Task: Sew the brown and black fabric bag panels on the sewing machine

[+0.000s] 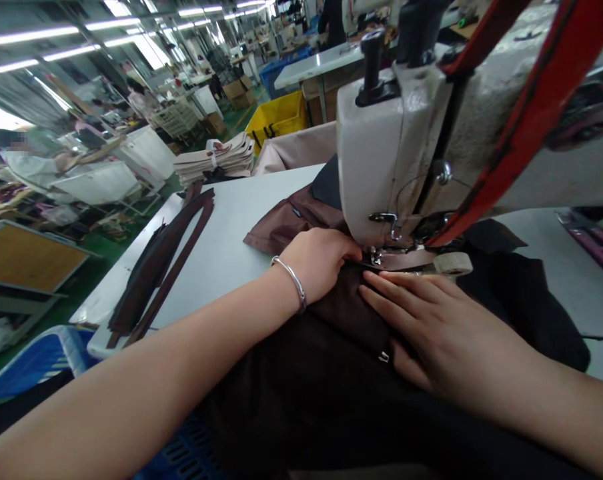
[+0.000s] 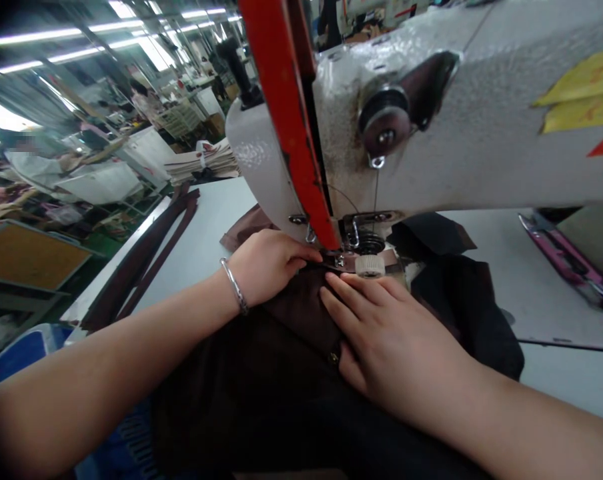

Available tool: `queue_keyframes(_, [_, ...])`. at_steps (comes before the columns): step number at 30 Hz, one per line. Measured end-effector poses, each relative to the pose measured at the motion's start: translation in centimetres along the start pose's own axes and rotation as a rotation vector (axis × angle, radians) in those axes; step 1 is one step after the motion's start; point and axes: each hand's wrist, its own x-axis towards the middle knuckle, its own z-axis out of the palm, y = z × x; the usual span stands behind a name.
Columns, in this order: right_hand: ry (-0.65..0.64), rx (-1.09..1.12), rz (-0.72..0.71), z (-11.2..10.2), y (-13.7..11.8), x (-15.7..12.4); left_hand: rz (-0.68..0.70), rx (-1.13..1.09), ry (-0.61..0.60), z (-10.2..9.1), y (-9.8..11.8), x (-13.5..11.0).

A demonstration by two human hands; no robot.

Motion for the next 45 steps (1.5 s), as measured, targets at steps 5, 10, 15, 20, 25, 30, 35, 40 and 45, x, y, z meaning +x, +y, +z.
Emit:
queue_keyframes(5, [0.007, 0.001, 0.042, -0.1, -0.6, 0.4, 0.021, -0.066, 0.046, 0.9, 0.4, -1.1])
queue_keyframes(10, [0.027, 0.009, 0.034, -0.6, -1.0, 0.4, 0.152, 0.055, 0.082, 2.7, 1.3, -2.6])
queue_keyframes(15, [0.091, 0.067, 0.04, -1.2, 0.1, -0.1, 0.341, 0.102, 0.18, 5.5, -0.3, -3.5])
queue_keyframes(20, [0.101, -0.023, 0.113, -1.8, 2.7, -0.3, 0.508, 0.074, 0.145, 5.3, -2.5, -2.8])
queue_keyframes(25, [0.038, -0.045, 0.149, -1.6, 3.4, -0.4, 0.41, 0.115, -0.025, 2.6, 0.0, -1.9])
queue_keyframes(30, [0.073, -0.024, 0.276, -1.1, 5.3, 0.2, 0.268, 0.153, -0.077, 2.6, 2.8, -1.6])
queue_keyframes(35, [0.064, 0.285, 0.499, -1.7, 6.3, 1.1, 0.212, -0.007, 0.142, 4.5, 2.2, -1.8])
queue_keyframes(40, [0.073, 0.507, 0.321, -2.4, 4.3, 0.8, 0.146, -0.173, 0.278, 4.8, 2.6, -1.8])
queue_keyframes(45, [0.093, 0.322, 0.038, -1.7, 3.1, -0.2, 0.07, -0.236, 0.361, 4.6, 3.3, -1.7])
